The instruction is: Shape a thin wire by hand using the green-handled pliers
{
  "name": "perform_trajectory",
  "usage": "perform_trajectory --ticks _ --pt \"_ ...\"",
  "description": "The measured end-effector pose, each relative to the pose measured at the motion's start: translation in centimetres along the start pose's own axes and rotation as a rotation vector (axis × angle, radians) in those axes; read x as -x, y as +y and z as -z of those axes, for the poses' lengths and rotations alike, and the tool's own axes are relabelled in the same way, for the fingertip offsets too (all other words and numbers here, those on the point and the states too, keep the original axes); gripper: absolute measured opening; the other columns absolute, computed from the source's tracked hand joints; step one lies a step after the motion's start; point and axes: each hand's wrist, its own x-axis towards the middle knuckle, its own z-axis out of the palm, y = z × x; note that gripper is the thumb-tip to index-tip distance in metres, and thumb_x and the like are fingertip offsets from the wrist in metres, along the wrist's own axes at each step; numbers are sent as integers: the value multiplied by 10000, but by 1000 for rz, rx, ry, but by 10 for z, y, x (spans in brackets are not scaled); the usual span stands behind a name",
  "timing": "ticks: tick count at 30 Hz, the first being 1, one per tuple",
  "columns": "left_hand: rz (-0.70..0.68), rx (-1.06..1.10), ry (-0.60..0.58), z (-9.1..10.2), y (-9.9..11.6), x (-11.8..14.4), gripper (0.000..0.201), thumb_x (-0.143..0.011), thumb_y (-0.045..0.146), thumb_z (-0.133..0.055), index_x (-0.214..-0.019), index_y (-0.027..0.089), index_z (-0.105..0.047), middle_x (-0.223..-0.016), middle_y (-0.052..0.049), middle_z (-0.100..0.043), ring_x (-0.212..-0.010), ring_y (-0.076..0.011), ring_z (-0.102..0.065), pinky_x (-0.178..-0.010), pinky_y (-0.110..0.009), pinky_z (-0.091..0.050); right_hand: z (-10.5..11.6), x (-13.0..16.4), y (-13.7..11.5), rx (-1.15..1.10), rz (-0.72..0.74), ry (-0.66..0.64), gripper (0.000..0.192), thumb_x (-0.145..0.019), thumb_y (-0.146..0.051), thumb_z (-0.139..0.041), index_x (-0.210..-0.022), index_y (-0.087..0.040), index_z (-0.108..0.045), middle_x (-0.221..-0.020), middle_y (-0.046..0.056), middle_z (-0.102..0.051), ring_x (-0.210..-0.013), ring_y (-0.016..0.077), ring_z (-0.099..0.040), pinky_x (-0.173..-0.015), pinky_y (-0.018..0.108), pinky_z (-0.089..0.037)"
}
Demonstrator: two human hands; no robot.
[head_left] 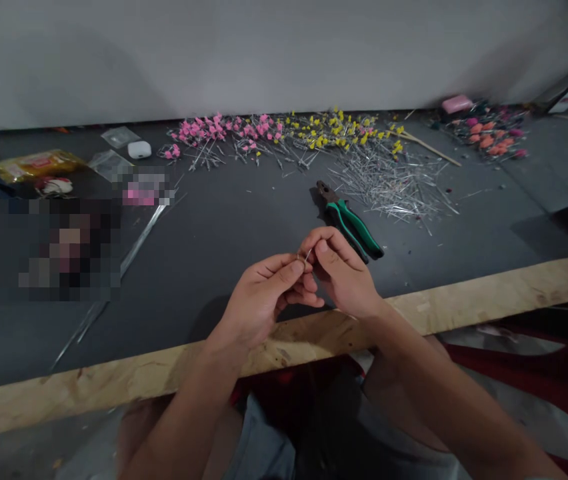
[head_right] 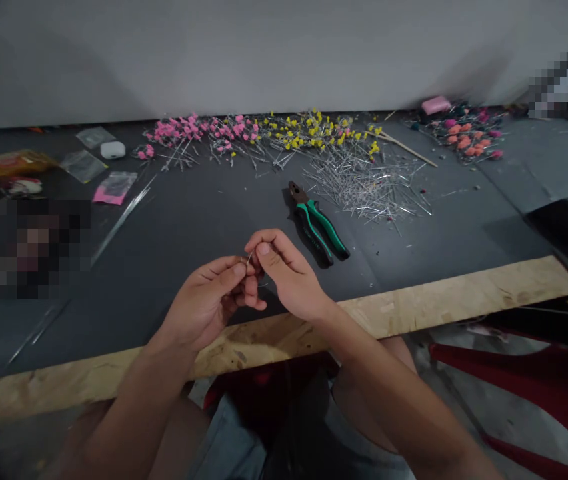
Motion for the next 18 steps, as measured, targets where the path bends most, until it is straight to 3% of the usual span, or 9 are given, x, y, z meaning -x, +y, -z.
perform_trajectory --ticks 7,13,18 --pt "-24 39 8 -2 -3 -2 140 -778 283 -659 -775 145 -638 -597 22 -619 -525 -100 -617 -609 -248 -567 -1 0 2 4 78 33 172 -872 -446 -519 -906 -277 -518 -763 -16 -489 -700 109 -498 -646 245 -447" --pt "-77 110 4 -6 -9 -2 98 -807 248 -628 -771 159 -645 -607 38 -610 -515 -65 -575 -678 -271 -576 -4 0 -1 -8 33 6 124 -882 -395 -523 -919 -280 -497 -747 -25 -498 -598 84 -486 -458 188 -398" --pt "-86 109 13 -7 -10 -2 96 -805 251 -634 -769 164 -655 -609 37 -609 -527 -71 -582 -702 -285 -576 -5 1 -6 27 85 6 57 -885 -319 -538 -895 -282 -496 -723 -41 -519 -538 63 -484 -440 183 -401"
